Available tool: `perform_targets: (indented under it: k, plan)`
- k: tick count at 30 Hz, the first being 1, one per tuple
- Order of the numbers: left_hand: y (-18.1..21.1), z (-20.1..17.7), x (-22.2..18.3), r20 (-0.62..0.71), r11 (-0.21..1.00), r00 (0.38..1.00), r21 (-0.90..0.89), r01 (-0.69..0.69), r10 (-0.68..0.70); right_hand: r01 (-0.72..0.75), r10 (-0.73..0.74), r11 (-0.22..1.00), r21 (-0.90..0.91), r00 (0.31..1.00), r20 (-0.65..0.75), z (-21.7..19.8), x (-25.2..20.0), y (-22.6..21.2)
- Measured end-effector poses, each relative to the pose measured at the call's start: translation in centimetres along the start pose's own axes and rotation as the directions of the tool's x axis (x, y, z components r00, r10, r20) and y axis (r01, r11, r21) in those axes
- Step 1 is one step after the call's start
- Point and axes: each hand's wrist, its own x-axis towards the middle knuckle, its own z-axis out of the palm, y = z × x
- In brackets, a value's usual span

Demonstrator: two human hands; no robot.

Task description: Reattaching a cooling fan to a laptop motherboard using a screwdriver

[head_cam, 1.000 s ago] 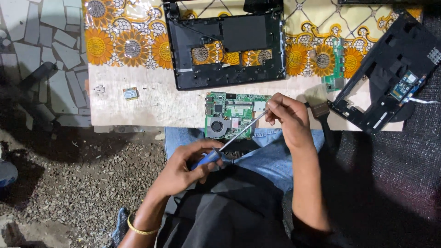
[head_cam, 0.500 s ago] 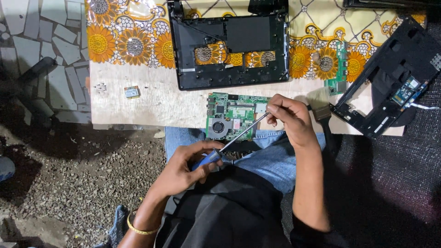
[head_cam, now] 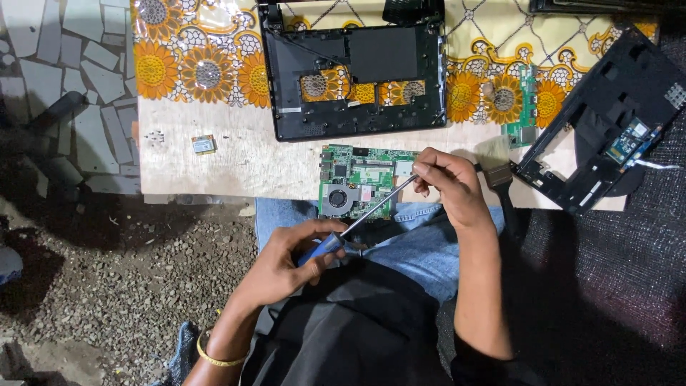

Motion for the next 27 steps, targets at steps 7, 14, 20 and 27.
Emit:
perform_targets:
  k: [7,14,20,27]
  plan:
    - [-0.2,0.1,-0.1,0.003,1.000,1.000,-0.007,-0.004,0.004,0.002,-0.002,1.000,-0.015,1.000,0.010,0.0,0.0,-0.1]
    - [-0.4,0.3,0.1,0.001,1.000,1.000,0.005,0.005,-0.005,0.006,-0.006,1.000,0.009,1.000,0.005,-0.3,-0.5,0.7]
    - [-0.4,0.3,0.0,-0.006,1.000,1.000,0.016,0.007,-0.006,-0.004,0.004,1.000,0.014,1.000,-0.009,-0.5,-0.6,1.2]
    - [-0.5,0.4,0.0,-0.009,1.000,1.000,0.018,0.006,-0.006,-0.011,0.011,1.000,0.020,1.000,-0.017,-0.4,-0.5,0.9]
